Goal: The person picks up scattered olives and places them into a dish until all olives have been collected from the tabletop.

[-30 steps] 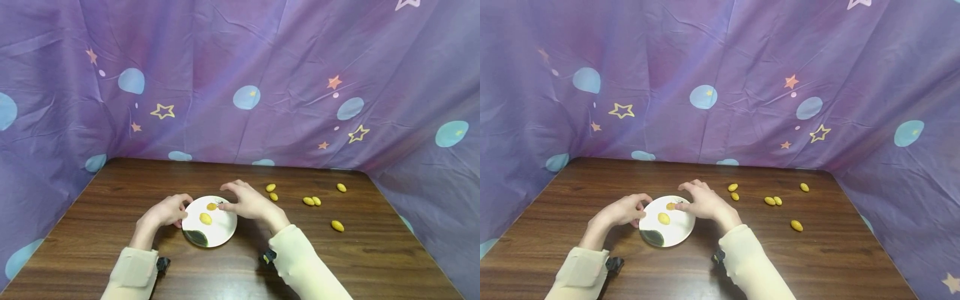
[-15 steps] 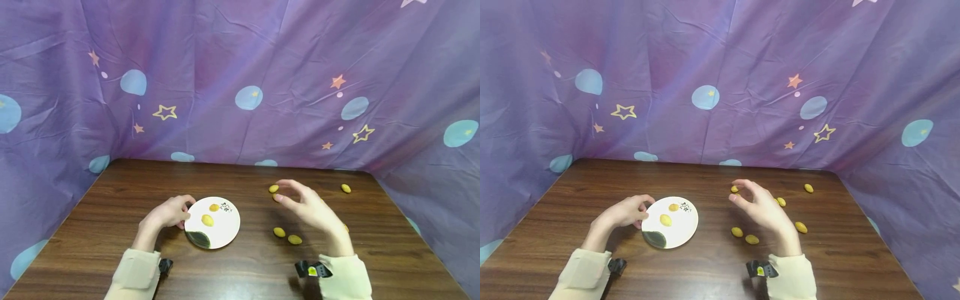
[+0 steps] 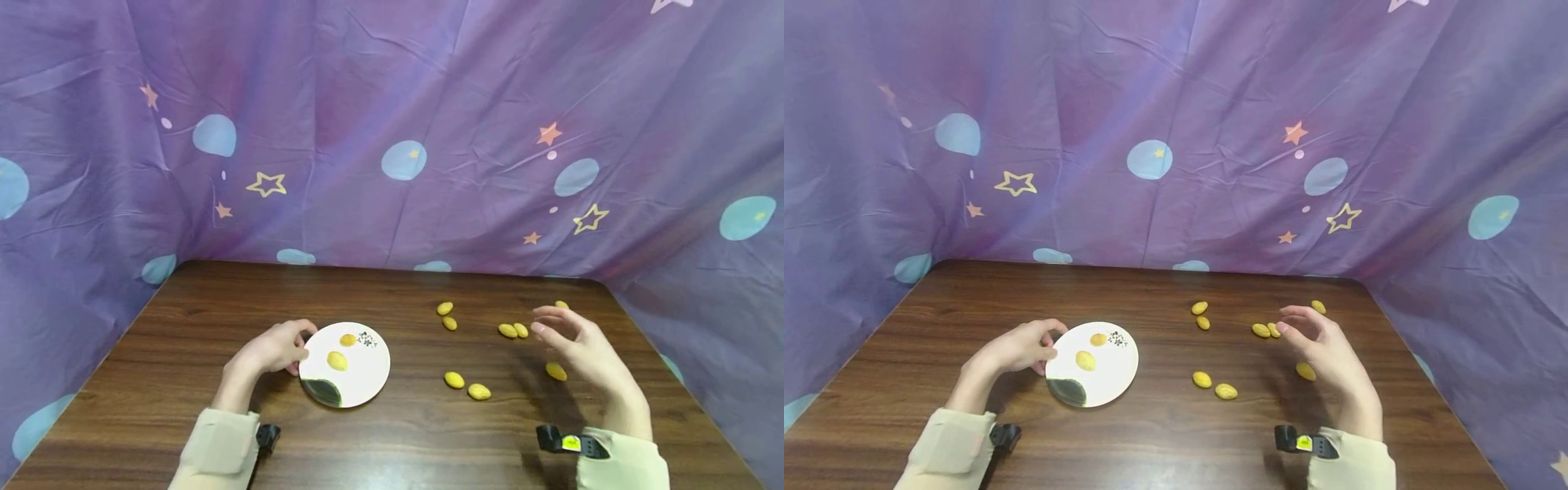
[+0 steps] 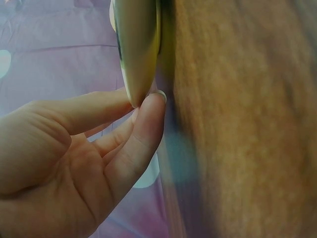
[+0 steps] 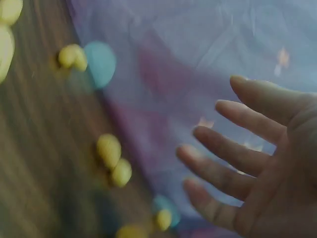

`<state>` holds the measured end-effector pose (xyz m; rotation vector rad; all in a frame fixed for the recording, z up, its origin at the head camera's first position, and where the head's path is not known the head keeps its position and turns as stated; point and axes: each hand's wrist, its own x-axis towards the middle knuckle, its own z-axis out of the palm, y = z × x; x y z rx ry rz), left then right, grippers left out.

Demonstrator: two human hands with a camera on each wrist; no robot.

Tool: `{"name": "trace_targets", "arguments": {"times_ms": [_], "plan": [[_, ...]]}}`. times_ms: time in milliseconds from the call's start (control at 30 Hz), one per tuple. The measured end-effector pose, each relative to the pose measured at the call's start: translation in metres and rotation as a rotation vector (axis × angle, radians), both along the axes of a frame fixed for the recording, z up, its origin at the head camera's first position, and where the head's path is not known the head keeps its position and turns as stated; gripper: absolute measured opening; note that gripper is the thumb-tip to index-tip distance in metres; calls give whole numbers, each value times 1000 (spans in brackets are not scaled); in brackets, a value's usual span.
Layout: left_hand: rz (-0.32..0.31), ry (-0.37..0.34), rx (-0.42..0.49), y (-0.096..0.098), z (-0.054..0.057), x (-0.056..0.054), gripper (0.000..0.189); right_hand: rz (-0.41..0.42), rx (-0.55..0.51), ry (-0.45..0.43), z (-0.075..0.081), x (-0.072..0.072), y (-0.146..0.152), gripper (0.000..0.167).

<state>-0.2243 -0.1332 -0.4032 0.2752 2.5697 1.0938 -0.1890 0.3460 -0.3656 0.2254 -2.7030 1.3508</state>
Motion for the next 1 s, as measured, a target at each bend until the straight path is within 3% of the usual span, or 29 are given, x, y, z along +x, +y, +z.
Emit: {"name": "trace_targets", "arguments": {"times_ms": [100,300,467,767,1000], "plan": [[-8,3,-1,0,0,0,40,-73,-90,-43,-17,0,18,40],[-12,7,1,0,0,0,40,-171,-209,-103,-44,2,44,18],[-8,13,8,0,-1,0,40,-208,-217,-145,-54,4,56,23],[-8,14,23,0,-2,0,39,-181,-69,-208,-66,4,59,41],[-6,9,19,-1,-2,0,39,-125,87,-199,-64,1,49,33]]}}
